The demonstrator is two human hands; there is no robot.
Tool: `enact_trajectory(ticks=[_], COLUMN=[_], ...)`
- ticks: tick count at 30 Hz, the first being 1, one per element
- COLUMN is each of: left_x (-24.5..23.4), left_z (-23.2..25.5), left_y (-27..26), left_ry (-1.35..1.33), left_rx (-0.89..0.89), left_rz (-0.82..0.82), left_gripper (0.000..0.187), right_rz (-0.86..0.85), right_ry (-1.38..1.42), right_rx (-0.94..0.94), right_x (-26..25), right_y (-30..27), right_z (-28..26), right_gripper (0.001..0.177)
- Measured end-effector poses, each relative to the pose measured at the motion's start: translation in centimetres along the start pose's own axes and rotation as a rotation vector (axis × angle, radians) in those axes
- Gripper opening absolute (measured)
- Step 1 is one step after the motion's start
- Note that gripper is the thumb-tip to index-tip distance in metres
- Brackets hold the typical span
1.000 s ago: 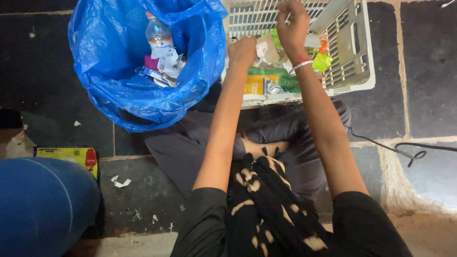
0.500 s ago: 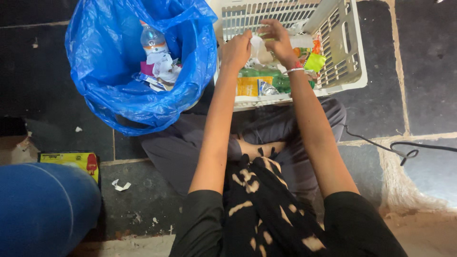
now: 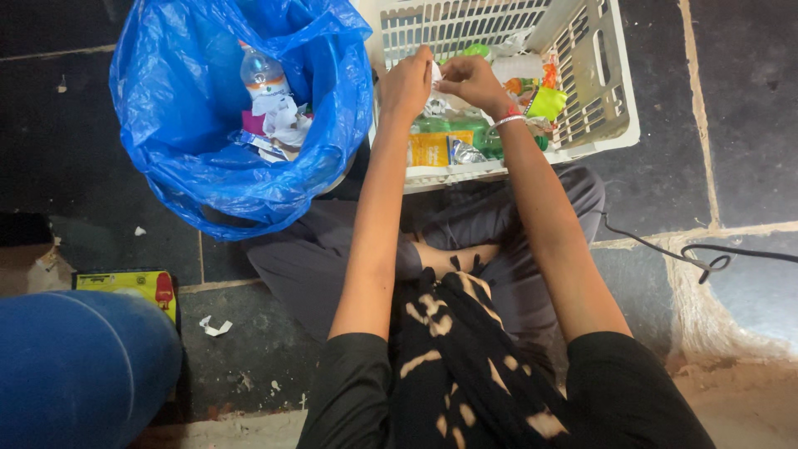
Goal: The person sits on the floor and sorts items from a white plastic basket into a blue plastic bag. They handle various plastic bottles, food wrappers, and small containers one by one, transferring them from the basket to the bag.
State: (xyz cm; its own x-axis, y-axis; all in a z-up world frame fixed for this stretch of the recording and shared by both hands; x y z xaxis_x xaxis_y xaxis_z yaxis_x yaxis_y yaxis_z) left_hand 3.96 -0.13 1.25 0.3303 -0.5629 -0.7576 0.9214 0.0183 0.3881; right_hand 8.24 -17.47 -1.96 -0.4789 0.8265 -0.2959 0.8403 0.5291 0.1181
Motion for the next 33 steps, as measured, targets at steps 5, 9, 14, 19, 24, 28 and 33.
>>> enact_trajectory(ticks=[5,9,14,19,24,28,33], left_x=[-0.2,-0.6,-1.9,-4.4,-6.5,-6.3,-2.5], left_z=[0.2,0.5,1.8,3.8,5.1,4.1,0.9], left_y=[0.0,0.1,0.1,0.1,0.1,0.3,0.4], left_ry=[-0.027,0.029,-0.23,-0.429,-0.481,-0.57,-0.358], left_rx=[0.014,0.026,0.032,0.107,0.184,0.016,0.014], left_rz=[-0.017,-0.009,-0.014,0.082,0.195,0.259,0.285], left_gripper=[0.009,0.01,0.007,0.004,0.003,0.004,0.005], right_rz=[0.029,0.107,0.15,0.266,0.387,0.455,0.56], right_ry=[-0.103,-0.21,-0.405,-0.531,-0.613,-0.663,-0.34], right_rx=[-0.092,-0.107,-0.098,-0.148,-0.142,-0.12,-0.119], right_x=[-0.4,-0.9,-1.5,-2.9,-3.5,-4.3,-4.4], right_y=[0.4,0.6,0.6,0.2,0.1,0.1,0.0], right_z=[1.2,2.1,3.1,4.0,5.0,5.2,2.3], right_gripper=[0.014,0.015,0.018,0.021,0.011,0.01,0.014])
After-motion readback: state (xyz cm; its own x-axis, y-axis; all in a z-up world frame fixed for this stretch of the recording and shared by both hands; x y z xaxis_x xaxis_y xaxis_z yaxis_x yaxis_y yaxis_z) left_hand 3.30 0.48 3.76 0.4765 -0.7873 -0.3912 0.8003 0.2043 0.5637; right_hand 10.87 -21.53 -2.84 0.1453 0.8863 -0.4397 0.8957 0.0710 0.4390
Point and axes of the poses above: each hand's wrist, its own y-axis towards the middle knuckle, its own x-axis out of the palm, z = x × y, the point moved 4 cm from there along y, towards the middle knuckle, and after that the axes turned 2 degrees about -x, right-handed, at the moved point
